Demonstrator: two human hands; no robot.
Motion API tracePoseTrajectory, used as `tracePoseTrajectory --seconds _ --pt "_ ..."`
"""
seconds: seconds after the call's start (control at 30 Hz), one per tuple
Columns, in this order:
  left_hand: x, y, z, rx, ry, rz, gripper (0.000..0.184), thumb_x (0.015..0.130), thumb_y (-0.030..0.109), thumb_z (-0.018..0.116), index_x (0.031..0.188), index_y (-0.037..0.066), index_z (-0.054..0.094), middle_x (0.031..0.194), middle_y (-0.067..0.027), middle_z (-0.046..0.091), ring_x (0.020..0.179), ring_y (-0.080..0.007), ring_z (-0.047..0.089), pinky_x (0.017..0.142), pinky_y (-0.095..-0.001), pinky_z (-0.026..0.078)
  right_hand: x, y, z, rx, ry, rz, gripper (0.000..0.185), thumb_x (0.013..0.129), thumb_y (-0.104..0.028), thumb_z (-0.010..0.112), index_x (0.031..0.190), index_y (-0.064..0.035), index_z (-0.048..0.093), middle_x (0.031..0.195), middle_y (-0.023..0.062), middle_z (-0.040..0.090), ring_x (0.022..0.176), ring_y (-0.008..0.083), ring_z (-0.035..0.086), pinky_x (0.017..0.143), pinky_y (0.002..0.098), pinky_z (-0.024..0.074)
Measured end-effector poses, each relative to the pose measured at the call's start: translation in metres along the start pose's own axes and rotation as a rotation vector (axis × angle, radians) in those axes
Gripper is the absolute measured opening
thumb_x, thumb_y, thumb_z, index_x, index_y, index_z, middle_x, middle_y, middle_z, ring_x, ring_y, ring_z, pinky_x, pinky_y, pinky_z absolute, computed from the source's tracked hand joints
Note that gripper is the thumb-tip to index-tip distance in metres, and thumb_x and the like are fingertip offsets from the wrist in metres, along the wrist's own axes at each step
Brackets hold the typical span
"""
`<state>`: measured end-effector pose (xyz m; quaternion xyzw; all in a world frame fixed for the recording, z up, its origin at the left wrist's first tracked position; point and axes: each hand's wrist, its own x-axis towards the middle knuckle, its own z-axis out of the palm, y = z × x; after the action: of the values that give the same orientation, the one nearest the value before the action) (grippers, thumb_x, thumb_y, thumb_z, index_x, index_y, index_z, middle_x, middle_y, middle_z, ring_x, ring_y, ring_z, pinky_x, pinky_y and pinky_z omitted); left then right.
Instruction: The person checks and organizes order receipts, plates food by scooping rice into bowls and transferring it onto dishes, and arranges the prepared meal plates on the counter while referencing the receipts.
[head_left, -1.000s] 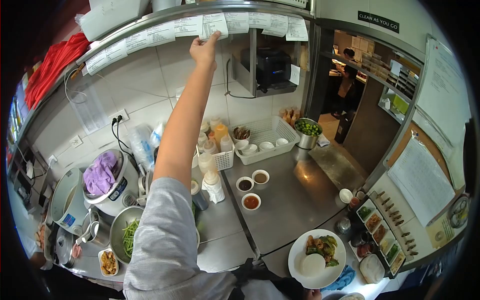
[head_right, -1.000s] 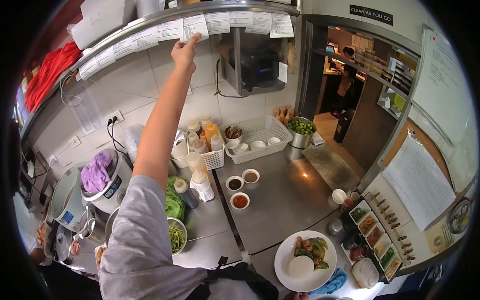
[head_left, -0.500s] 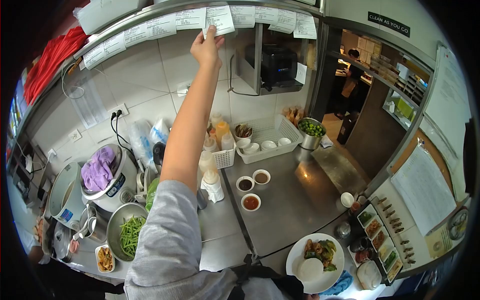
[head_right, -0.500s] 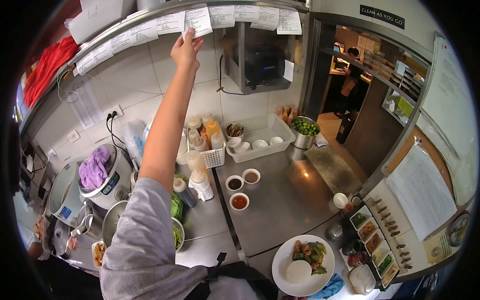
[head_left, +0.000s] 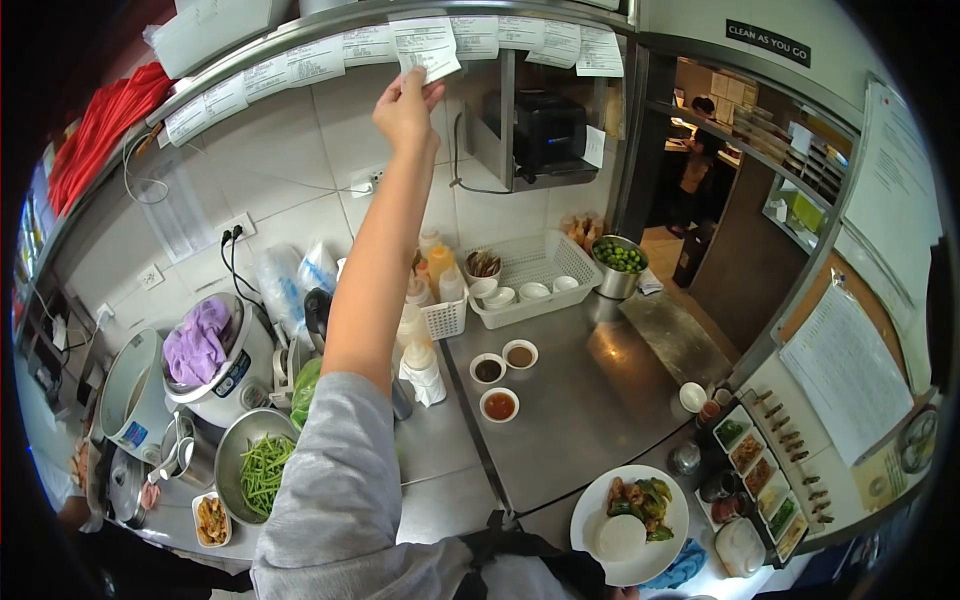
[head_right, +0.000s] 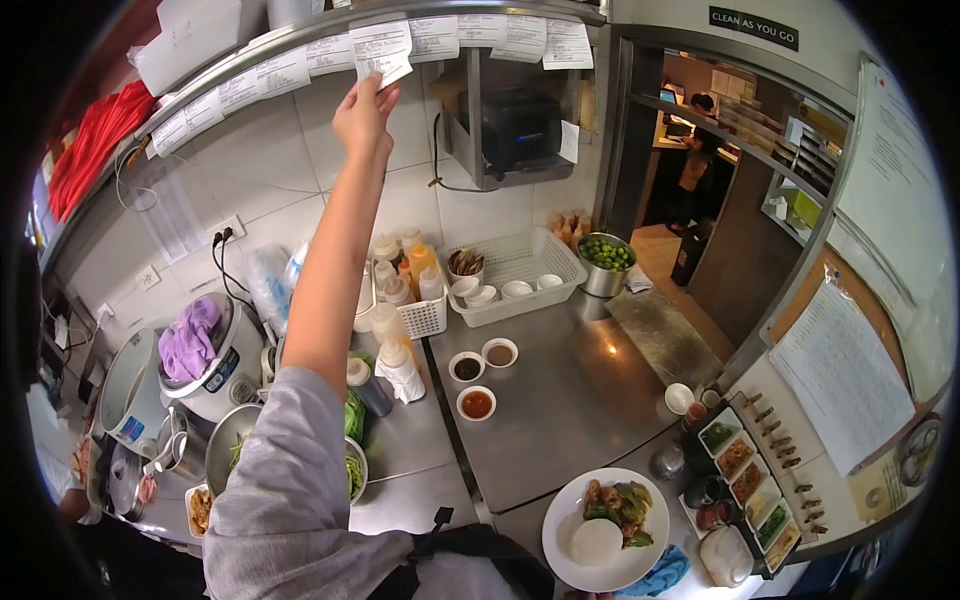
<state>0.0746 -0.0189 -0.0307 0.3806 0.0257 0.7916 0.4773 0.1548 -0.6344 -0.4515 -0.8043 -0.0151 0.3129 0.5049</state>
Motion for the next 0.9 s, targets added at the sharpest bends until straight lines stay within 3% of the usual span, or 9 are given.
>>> tracePoseTrajectory --seconds 0.2,0.4,0.47,0.57,0.67,0.8,0.9 --pt "0.028 0.011 0.007 0.054 0.020 -0.036 0.031 0.078 0.004 0.065 0.100 -0.013 0.051 0.089 -0.0182 0.062 0.070 -0.0252 0.066 0.056 -0.0268 0.057 -0.005 0.005 -0.001 -0.002 0.028 -0.020 0.040 0.089 -0.044 0.056 0.097 -0.0044 0.056 0.063 0.0051 0.060 0.051 0.0131 0.052 0.047 0.0284 0.0429" --pt "0.036 0.005 -0.014 0.142 0.050 -0.169 0.058 0.073 0.008 0.075 0.120 -0.004 0.044 0.104 -0.0162 0.060 0.086 -0.0279 0.064 0.069 -0.0336 0.057 -0.008 0.013 -0.001 -0.003 0.073 -0.093 0.040 0.089 -0.044 0.056 0.097 -0.0044 0.056 0.064 0.0052 0.060 0.051 0.0131 0.052 0.047 0.0284 0.0431" --pt "0.036 0.001 -0.024 0.071 0.016 -0.257 0.064 0.072 0.009 0.076 0.124 -0.002 0.040 0.109 -0.0155 0.058 0.090 -0.0286 0.063 0.073 -0.0355 0.056 -0.006 0.021 0.000 -0.024 0.078 -0.191 0.040 0.089 -0.044 0.056 0.097 -0.0045 0.056 0.064 0.0053 0.060 0.051 0.0131 0.052 0.047 0.0284 0.0431" --pt "0.047 -0.004 -0.034 -0.036 -0.060 -0.280 0.067 0.072 0.008 0.076 0.127 -0.002 0.038 0.112 -0.0157 0.057 0.094 -0.0292 0.062 0.075 -0.0355 0.056 0.009 0.053 -0.008 -0.217 -0.126 -0.524 0.044 0.089 -0.047 0.052 0.099 -0.0049 0.059 0.069 0.0082 0.064 0.052 0.0154 0.057 0.047 0.0284 0.0451" --pt "0.059 -0.004 -0.037 -0.096 -0.138 -0.255 0.065 0.074 0.006 0.074 0.127 -0.002 0.036 0.110 -0.0182 0.057 0.095 -0.0309 0.061 0.073 -0.0339 0.058 0.010 0.033 -0.009 0.088 -0.231 0.218 0.047 0.090 -0.050 0.047 0.096 -0.0057 0.062 0.073 0.0092 0.066 0.054 0.0178 0.060 0.048 0.0291 0.0466" --pt "0.059 0.003 -0.025 -0.032 -0.072 -0.284 0.059 0.075 0.007 0.074 0.123 -0.002 0.041 0.107 -0.0185 0.056 0.095 -0.0312 0.060 0.076 -0.0360 0.057 -0.004 0.006 -0.001 0.043 -0.167 0.206 0.049 0.090 -0.052 0.044 0.090 -0.0064 0.064 0.069 0.0070 0.066 0.050 0.0165 0.058 0.046 0.0285 0.0453" --pt "0.064 0.003 -0.021 0.035 -0.024 -0.314 0.049 0.076 0.010 0.073 0.117 -0.001 0.049 0.107 -0.0179 0.057 0.100 -0.0306 0.057 0.085 -0.0404 0.053 0.000 0.006 -0.005 -0.037 -0.207 0.335 0.052 0.090 -0.050 0.044 0.100 -0.0033 0.064 0.085 0.0152 0.067 0.069 0.0263 0.065 0.060 0.0362 0.0512"
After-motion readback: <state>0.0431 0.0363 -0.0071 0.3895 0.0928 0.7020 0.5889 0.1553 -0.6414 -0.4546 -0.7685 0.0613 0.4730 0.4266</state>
